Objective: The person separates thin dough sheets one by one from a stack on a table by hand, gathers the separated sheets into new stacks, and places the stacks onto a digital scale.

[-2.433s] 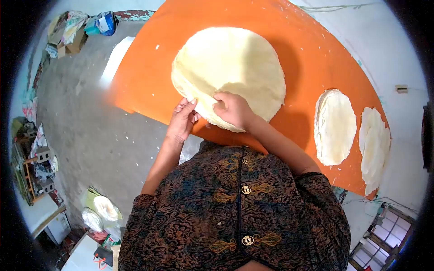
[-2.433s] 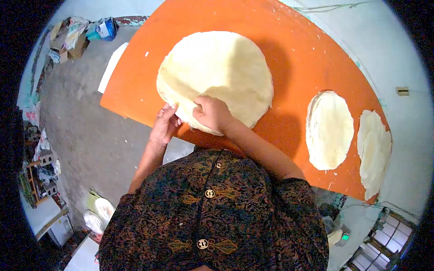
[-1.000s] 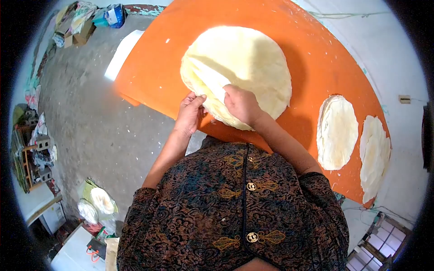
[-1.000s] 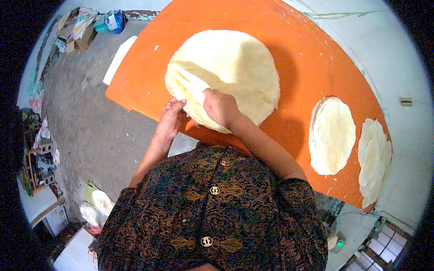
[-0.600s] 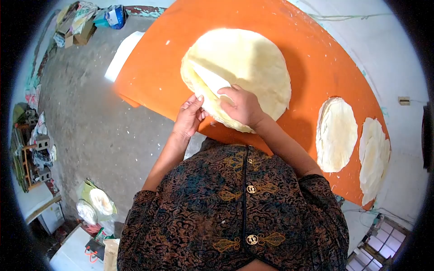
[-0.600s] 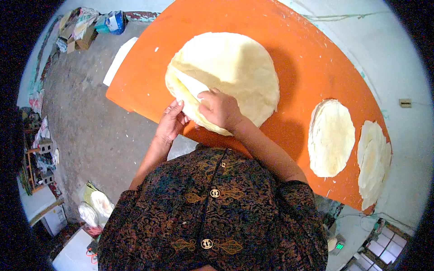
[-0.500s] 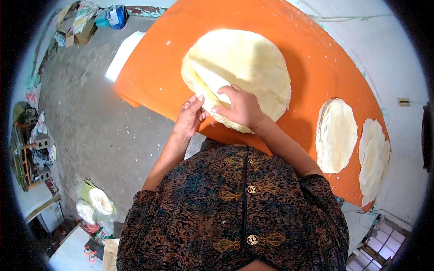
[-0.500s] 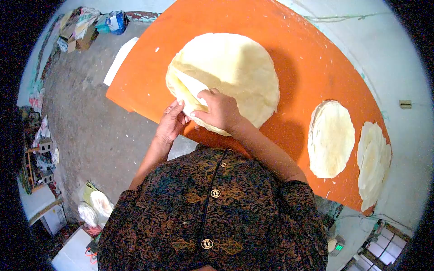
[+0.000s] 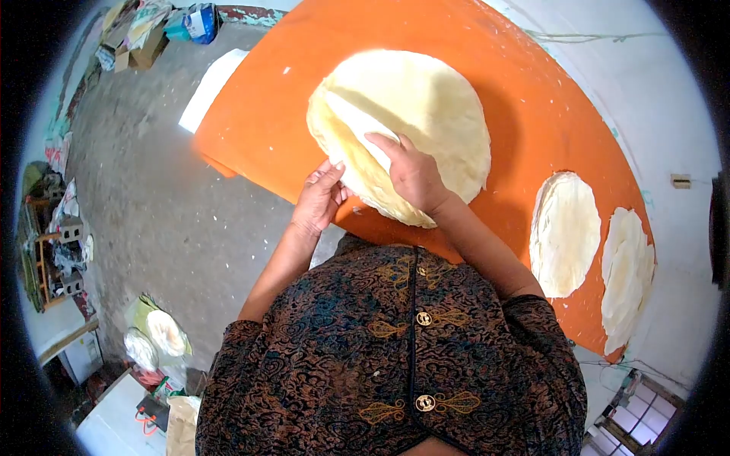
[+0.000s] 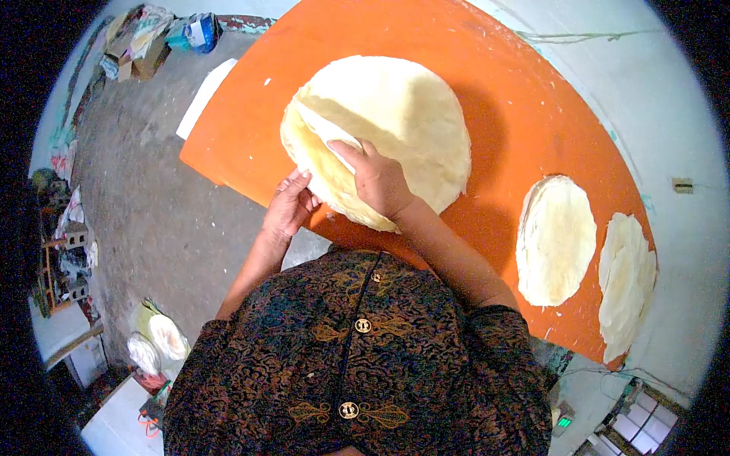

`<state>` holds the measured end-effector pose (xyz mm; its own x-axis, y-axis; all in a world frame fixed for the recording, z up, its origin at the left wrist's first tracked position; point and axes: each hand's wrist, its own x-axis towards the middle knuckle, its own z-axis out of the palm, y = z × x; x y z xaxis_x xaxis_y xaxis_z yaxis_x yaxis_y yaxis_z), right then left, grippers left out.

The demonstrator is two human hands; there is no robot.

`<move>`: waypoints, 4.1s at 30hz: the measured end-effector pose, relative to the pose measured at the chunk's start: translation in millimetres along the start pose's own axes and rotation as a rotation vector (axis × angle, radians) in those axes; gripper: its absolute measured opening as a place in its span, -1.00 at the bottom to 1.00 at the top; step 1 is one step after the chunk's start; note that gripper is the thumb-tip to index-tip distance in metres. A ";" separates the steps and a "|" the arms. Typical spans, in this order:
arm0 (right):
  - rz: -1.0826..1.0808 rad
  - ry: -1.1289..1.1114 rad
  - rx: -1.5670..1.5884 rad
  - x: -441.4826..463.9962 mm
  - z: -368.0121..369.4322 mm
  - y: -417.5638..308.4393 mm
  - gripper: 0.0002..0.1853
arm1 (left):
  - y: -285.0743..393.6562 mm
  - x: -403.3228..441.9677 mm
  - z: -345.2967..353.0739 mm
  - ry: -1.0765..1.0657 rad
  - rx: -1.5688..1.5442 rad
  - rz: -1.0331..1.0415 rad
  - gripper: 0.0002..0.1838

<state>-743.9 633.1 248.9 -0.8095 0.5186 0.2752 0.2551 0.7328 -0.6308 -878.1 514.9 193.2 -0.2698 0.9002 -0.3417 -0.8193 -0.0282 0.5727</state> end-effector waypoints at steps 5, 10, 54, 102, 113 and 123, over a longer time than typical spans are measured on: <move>-0.030 -0.168 0.041 -6.4 2.3 19.0 -0.71 | -5.1 4.4 -5.2 0.040 0.036 0.028 -0.73; 0.075 -0.225 -0.043 -1.4 -2.6 -12.0 -0.73 | -1.8 2.1 13.9 0.122 0.047 0.053 -0.70; -0.065 -0.025 -0.171 -4.6 -1.3 -3.3 -0.82 | -5.5 -0.4 4.5 -0.030 -0.074 0.022 -0.63; -0.057 -0.002 -0.063 -12.6 -2.0 3.4 -0.47 | -35.3 6.6 6.8 0.346 0.160 0.000 -0.79; -0.060 -0.304 -0.219 -40.0 47.0 -3.1 -0.43 | -38.9 -9.2 -28.1 -0.264 0.397 0.273 -0.69; 0.182 -0.003 -0.008 -97.4 21.8 22.8 -0.58 | -38.5 16.3 -29.5 0.241 0.093 -0.284 -0.66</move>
<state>-670.8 589.7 191.9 -0.7510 0.6419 0.1548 0.4018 0.6303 -0.6642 -866.0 517.9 143.6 -0.1592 0.7382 -0.6555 -0.8320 0.2571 0.4916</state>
